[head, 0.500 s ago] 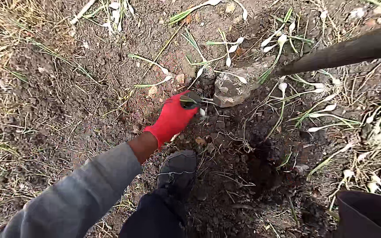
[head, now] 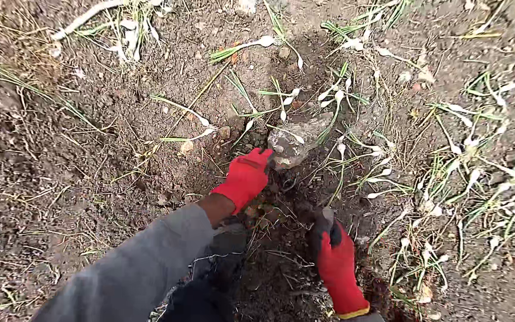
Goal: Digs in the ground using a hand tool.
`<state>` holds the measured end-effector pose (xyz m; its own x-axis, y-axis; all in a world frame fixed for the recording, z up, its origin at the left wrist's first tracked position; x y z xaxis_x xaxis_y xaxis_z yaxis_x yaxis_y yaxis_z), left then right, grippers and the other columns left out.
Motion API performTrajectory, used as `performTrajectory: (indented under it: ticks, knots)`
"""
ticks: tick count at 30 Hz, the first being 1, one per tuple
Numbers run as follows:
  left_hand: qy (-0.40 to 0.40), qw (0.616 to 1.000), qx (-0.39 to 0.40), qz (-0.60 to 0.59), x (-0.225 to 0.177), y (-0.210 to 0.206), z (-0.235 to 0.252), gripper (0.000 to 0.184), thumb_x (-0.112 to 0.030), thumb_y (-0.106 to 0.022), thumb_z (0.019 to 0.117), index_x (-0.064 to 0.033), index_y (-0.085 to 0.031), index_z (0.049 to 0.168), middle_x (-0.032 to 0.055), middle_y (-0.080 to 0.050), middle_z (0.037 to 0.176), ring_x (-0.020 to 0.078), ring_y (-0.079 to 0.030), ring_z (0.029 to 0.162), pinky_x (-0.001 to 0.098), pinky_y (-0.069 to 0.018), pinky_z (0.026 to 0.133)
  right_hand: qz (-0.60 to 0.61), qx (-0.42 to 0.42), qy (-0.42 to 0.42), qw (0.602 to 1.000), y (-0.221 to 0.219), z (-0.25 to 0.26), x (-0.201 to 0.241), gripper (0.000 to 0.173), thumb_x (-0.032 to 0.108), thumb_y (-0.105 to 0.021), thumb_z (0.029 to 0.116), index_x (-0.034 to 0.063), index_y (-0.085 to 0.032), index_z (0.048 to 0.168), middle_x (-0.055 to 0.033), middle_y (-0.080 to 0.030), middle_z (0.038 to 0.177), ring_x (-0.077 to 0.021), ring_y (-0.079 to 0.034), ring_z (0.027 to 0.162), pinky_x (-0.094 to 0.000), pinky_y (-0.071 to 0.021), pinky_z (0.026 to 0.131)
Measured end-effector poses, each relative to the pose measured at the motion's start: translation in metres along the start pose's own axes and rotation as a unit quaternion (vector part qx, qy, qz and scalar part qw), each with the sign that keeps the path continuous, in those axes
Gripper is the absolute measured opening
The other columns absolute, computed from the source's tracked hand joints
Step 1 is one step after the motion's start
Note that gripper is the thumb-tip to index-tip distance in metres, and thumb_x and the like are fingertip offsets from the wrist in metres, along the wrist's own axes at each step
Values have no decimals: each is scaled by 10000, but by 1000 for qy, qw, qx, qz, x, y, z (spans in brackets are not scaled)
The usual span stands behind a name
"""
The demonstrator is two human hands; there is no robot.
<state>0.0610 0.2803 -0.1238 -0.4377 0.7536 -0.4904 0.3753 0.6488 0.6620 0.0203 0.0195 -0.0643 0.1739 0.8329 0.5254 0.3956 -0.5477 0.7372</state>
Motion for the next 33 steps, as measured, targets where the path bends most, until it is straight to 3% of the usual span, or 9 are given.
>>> performTrajectory:
  ticks: [5, 8, 10, 13, 16, 22, 27, 29, 33]
  knots:
    - [20, 988, 96, 123, 8, -10, 14, 599, -87, -691, 913, -65, -494, 1478, 259, -615, 1303, 443, -684, 1049, 620, -568, 809, 2, 24, -23, 999, -9, -14, 0, 572, 335, -466, 969, -77, -566, 1353, -204, -708, 1046, -242, -702, 945, -471, -563, 850]
    - [23, 982, 134, 131, -5, -11, 17, 606, -26, -606, 977, -26, -384, 1542, 271, -639, 1244, 444, -693, 1019, 595, -572, 817, -2, 25, -8, 1000, -7, -9, 6, 584, 302, -477, 952, -124, -563, 1344, -227, -715, 1068, -238, -711, 955, -440, -567, 880]
    - [11, 981, 156, 117, 1, -2, 23, 683, -44, -667, 937, -52, -371, 1552, 243, -656, 1221, 426, -684, 1054, 591, -565, 846, 11, 45, -7, 999, -9, 8, 13, 552, 219, -492, 981, -165, -512, 1378, -307, -680, 1146, -321, -693, 1046, -493, -532, 963]
    - [11, 968, 226, 105, 5, -12, 1, 690, -102, -747, 879, -55, -445, 1497, 219, -677, 1200, 417, -676, 1089, 608, -557, 855, -21, 60, -37, 997, -5, -13, 6, 563, 309, -477, 977, -96, -567, 1357, -226, -709, 1084, -264, -701, 985, -468, -553, 903]
    - [45, 977, 168, 127, 1, -5, 10, 446, -125, -726, 906, -25, -607, 1324, 197, -690, 1195, 386, -667, 1119, 602, -539, 914, 3, 63, -3, 998, -14, 10, 13, 581, 294, -496, 988, -116, -530, 1398, -297, -687, 1147, -390, -682, 1066, -581, -511, 956]
    - [120, 985, 126, -14, 24, 23, -32, 373, -293, -540, 1054, -98, -648, 1354, 180, -659, 1341, 374, -607, 1281, 626, -474, 1053, 8, 90, -10, 996, -15, 8, 11, 559, 289, -507, 1006, -62, -516, 1441, -288, -672, 1225, -417, -656, 1158, -605, -482, 1011]
    - [175, 977, 30, -118, 28, 116, -90, 363, -268, -503, 1086, -83, -642, 1366, 232, -681, 1261, 417, -643, 1193, 650, -483, 1010, 0, 116, -30, 993, -15, 13, 6, 555, 329, -501, 1030, -21, -514, 1461, -269, -667, 1253, -416, -640, 1190, -613, -469, 1034]
    - [173, 981, -1, -93, 36, 142, -91, 307, -261, -537, 1069, -76, -697, 1255, 217, -690, 1221, 401, -652, 1162, 651, -489, 988, -1, 118, -32, 992, -15, 12, 3, 566, 349, -497, 1032, -11, -509, 1469, -264, -659, 1276, -412, -632, 1207, -609, -463, 1048]
    - [147, 987, -34, -47, 40, 136, -56, 246, -234, -619, 988, -73, -730, 1137, 193, -709, 1128, 370, -665, 1118, 628, -509, 965, 22, 117, -36, 992, -17, 12, -1, 595, 345, -515, 1024, -16, -477, 1496, -277, -626, 1332, -416, -601, 1255, -604, -434, 1084]
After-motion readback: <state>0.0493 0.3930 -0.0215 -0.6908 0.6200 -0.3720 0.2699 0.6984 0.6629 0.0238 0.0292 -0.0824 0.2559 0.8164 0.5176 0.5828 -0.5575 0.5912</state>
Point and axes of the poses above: each hand's wrist, its own z-axis towards the middle knuckle, its own y-axis out of the back of the hand, x = y × z, the point moved 5 cm from there along z, towards the middle knuckle
